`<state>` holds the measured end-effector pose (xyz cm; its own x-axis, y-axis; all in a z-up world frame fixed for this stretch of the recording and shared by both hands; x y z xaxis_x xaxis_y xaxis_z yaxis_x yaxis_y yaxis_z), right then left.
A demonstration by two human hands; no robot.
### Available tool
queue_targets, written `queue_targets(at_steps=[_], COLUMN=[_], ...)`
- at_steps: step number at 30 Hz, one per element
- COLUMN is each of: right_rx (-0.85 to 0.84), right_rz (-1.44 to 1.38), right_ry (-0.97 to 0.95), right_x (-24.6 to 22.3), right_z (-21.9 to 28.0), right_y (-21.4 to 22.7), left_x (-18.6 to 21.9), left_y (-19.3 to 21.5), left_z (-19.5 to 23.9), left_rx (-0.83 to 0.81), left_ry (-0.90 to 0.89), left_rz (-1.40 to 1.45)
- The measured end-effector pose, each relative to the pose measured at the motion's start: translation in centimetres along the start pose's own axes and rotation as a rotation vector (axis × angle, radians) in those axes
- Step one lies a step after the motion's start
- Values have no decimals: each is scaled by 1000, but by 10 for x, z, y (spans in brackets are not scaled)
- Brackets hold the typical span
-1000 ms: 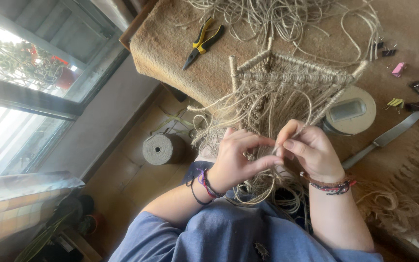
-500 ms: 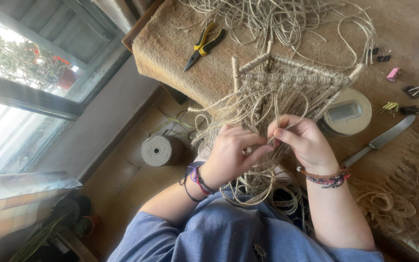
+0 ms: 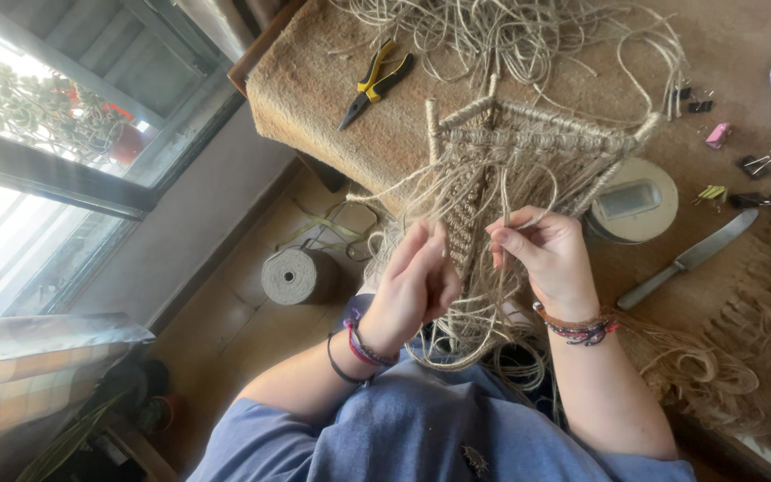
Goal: The person is making a macrame plant hanger. They are tying knots with jute rope onto a wooden frame, creating a net-like structure. The person works on different sections of the hanger, pulling and adjusting the ropes to form the design.
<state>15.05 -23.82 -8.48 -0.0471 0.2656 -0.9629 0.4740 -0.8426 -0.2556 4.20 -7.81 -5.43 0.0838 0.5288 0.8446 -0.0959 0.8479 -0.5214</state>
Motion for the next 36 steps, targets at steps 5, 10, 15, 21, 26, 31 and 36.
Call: queue_targets(at_steps=[5,10,15,21,26,31,36], right_rx=[20,43,36,-25,-21,122,140], right_rz=[23,25,-130,-138,53,550,1034], right_ry=[-1,10,-128,-201,-178,-51,431], right_x=[-1,7,2,-8,-16,-49,-58], right_z=[2,1,4,16,16,18,23], right_y=[-3,2,4,4,5,3,-8], left_x=[-39,-10,43,58,67,50,52], left_y=[0,-8,-24,-37,-43,-29,-27], left_z=[1,-19,-17,-13,-19,-35,-37], left_rx=[-47,-167,166,113,43,28,60], left_ry=[146,180,-634,-683,-562,-478,-491], left_rz=[-130,-460,-1462,-1444,-1346,-1237,-1218])
Point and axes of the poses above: each hand's wrist, its own z-axis away from the middle knuckle, its own y-axis out of the back of the hand, x = y × z, the point moved 3 cm from there along -z, towards the middle knuckle, and after that the axes turned 4 degrees about -z, right-handed, at the moved point
